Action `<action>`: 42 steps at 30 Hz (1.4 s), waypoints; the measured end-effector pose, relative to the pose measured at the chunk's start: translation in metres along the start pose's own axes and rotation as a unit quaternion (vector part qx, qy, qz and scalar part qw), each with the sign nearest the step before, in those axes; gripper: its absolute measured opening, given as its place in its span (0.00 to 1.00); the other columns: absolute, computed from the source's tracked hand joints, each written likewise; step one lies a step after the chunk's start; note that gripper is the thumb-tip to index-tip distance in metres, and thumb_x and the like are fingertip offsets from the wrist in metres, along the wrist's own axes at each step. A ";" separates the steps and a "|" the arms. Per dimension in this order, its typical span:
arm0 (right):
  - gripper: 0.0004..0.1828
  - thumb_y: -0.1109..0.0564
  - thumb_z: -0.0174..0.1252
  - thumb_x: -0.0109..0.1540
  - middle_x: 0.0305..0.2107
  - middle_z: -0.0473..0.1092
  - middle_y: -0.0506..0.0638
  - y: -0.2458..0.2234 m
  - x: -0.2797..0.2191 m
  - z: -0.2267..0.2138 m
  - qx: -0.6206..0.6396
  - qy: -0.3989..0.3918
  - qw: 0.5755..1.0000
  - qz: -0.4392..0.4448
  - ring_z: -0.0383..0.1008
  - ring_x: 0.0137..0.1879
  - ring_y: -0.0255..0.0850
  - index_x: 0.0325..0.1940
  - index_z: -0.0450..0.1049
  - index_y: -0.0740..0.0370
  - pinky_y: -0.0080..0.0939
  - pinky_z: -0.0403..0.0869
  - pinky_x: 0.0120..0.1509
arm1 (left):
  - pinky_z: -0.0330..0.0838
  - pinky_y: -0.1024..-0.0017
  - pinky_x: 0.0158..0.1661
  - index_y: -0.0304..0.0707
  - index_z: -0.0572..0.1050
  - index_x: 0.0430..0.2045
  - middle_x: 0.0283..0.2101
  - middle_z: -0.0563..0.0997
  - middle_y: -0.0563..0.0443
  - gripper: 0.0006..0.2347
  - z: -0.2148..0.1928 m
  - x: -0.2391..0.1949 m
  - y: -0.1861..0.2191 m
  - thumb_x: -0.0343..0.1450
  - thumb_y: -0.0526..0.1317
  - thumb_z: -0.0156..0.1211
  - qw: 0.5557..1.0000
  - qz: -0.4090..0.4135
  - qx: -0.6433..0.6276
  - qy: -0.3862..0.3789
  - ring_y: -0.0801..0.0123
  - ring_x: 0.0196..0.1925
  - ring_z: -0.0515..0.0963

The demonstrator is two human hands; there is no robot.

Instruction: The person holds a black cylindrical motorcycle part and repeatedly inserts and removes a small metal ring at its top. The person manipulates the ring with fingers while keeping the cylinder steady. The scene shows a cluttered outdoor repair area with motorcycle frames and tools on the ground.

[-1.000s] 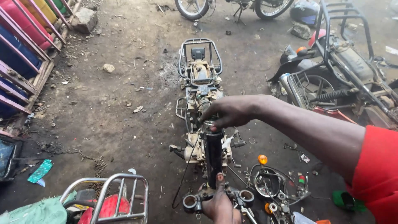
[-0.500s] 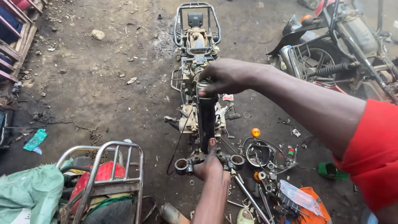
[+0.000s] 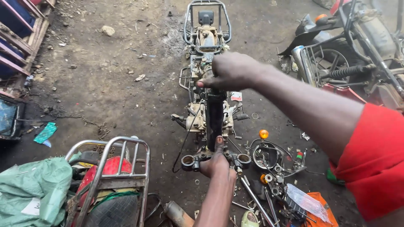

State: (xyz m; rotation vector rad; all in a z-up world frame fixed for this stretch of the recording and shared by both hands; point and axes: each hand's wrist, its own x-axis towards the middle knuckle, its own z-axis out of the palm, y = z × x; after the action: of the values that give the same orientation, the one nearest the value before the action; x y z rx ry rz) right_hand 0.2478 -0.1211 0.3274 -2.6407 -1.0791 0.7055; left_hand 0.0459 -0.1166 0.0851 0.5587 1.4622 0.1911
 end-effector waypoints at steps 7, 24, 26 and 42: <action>0.24 0.41 0.51 0.65 0.35 0.77 0.67 -0.022 -0.021 -0.015 0.047 -0.008 0.999 -0.010 0.78 0.49 0.68 0.45 0.81 0.61 0.65 0.74 0.56 | 0.77 0.60 0.26 0.29 0.71 0.47 0.31 0.74 0.41 0.29 -0.006 0.032 -0.012 0.56 0.33 0.85 1.000 -0.004 0.021 -0.008 0.55 0.28 0.79; 0.20 0.49 0.53 0.63 0.45 0.79 0.62 0.005 -0.001 -0.002 0.097 -0.002 0.991 -0.095 0.76 0.56 0.66 0.56 0.80 0.54 0.66 0.72 0.62 | 0.70 0.41 0.59 0.19 0.52 0.60 0.58 0.71 0.22 0.47 0.021 -0.041 0.039 0.55 0.40 0.86 0.999 -0.026 0.005 -0.043 0.38 0.63 0.73; 0.18 0.41 0.56 0.63 0.35 0.79 0.63 -0.009 -0.010 -0.002 0.051 0.037 0.998 -0.013 0.78 0.48 0.68 0.43 0.84 0.53 0.65 0.75 0.55 | 0.74 0.49 0.53 0.15 0.60 0.55 0.49 0.77 0.28 0.47 0.024 -0.025 0.017 0.52 0.46 0.90 0.999 0.012 0.044 -0.009 0.46 0.56 0.78; 0.37 0.22 0.52 0.59 0.33 0.78 0.64 -0.001 0.001 0.015 -0.037 0.066 0.990 0.118 0.80 0.47 0.62 0.37 0.84 0.55 0.60 0.77 0.50 | 0.70 0.61 0.63 0.24 0.61 0.61 0.60 0.74 0.36 0.49 0.038 -0.030 0.038 0.50 0.49 0.89 0.975 -0.015 0.221 -0.019 0.54 0.67 0.73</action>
State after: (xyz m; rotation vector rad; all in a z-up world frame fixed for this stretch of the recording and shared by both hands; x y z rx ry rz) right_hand 0.2400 -0.1195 0.3150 -2.8635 -0.7810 0.5326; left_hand 0.0867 -0.1065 0.1302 0.8938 1.4813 -0.1738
